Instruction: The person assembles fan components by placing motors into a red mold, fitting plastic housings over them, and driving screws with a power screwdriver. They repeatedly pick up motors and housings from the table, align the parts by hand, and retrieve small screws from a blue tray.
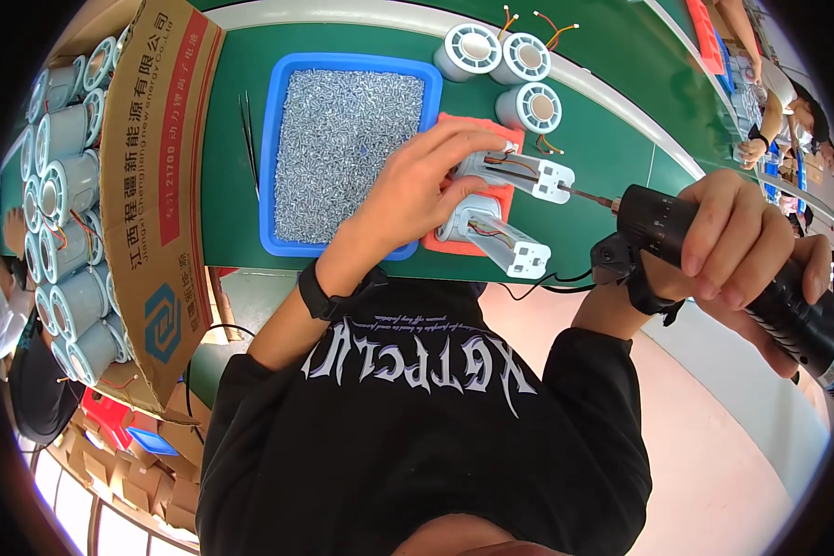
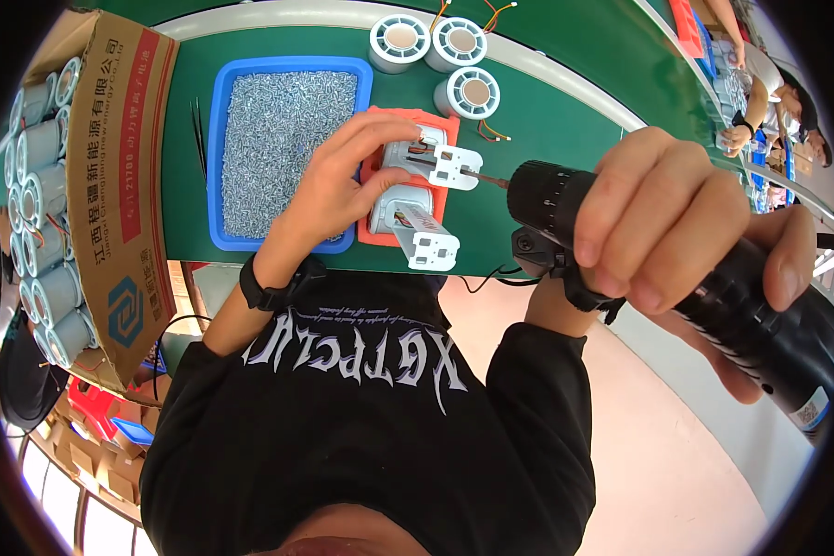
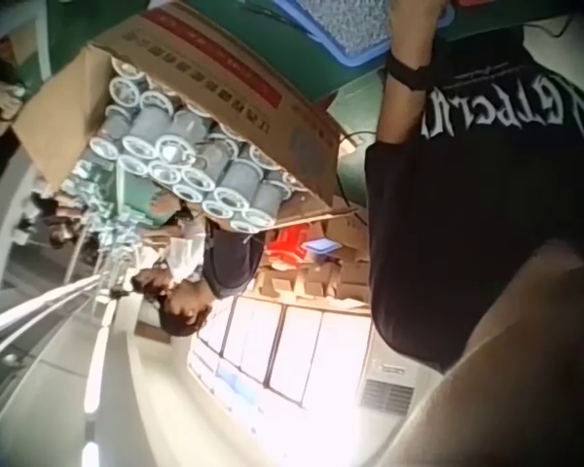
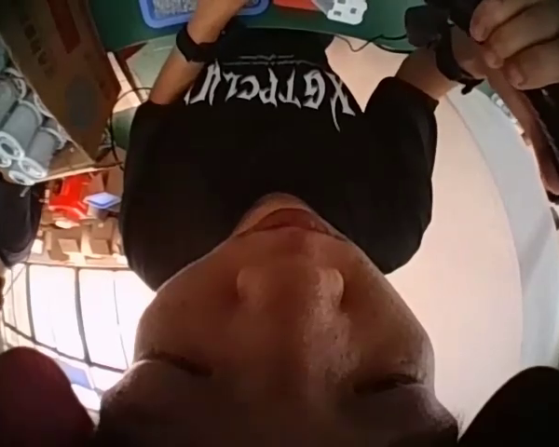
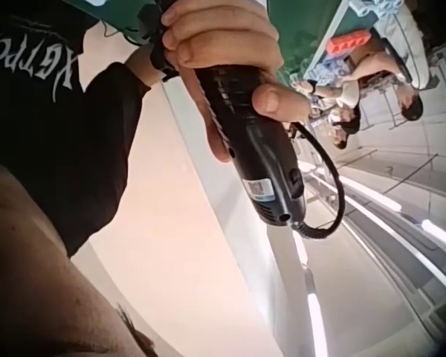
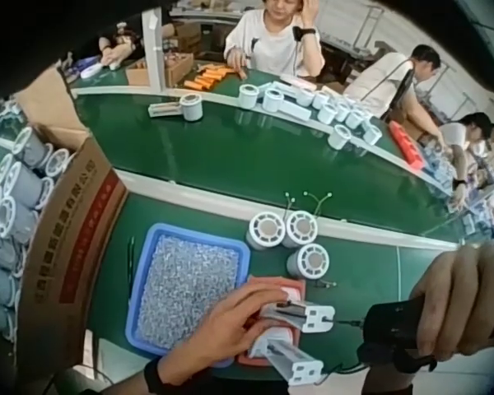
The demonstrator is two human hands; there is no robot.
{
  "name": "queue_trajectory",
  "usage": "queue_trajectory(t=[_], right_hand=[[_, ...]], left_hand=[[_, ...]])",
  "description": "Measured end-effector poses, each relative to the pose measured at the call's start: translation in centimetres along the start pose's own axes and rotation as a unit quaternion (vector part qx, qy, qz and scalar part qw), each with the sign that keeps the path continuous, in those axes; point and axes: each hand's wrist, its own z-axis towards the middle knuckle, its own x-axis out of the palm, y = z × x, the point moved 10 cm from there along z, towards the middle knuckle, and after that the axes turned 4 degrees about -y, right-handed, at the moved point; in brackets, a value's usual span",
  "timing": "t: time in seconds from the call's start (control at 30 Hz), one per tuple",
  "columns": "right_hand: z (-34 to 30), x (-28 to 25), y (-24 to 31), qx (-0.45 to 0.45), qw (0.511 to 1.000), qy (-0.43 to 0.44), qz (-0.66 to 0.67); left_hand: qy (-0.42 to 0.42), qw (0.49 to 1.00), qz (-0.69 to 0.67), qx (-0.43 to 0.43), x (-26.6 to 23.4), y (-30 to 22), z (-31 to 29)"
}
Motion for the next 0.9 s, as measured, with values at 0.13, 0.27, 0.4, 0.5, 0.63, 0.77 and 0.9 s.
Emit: queue_trajectory(t=[0.13,0.27,0.4,0.5,0.63,0.77,0.9], right_hand=[[0.3,1.0,-0.7,0.017,0.999,0.04,-0.007],[0.3,1.1,-0.9,0.021,0.999,0.046,-0.002],[0.2,1.2,-0.9,0.021,0.998,0.056,-0.004],[0.3,1.5,-1.0,0.02,0.998,0.062,0.0],[0.4,1.9,-1.2,0.029,0.996,0.078,-0.005],[0.3,2.5,-1.5,0.029,0.994,0.107,0.01],[0.1,2.2,-1.8,0.026,0.991,0.126,0.037]], left_hand=[[0.006,0.998,0.053,0.014,0.6,-0.1,0.1],[-0.003,0.996,0.079,0.037,0.7,-0.1,0.1],[0.004,0.997,0.074,0.038,0.6,0.1,0.3],[0.008,0.997,0.072,0.04,0.7,0.1,0.4],[-0.005,0.997,0.074,0.035,0.5,0.1,0.3],[-0.002,0.995,0.088,0.035,0.7,-0.1,0.4],[-0.008,0.995,0.09,0.034,0.5,0.0,0.5]])
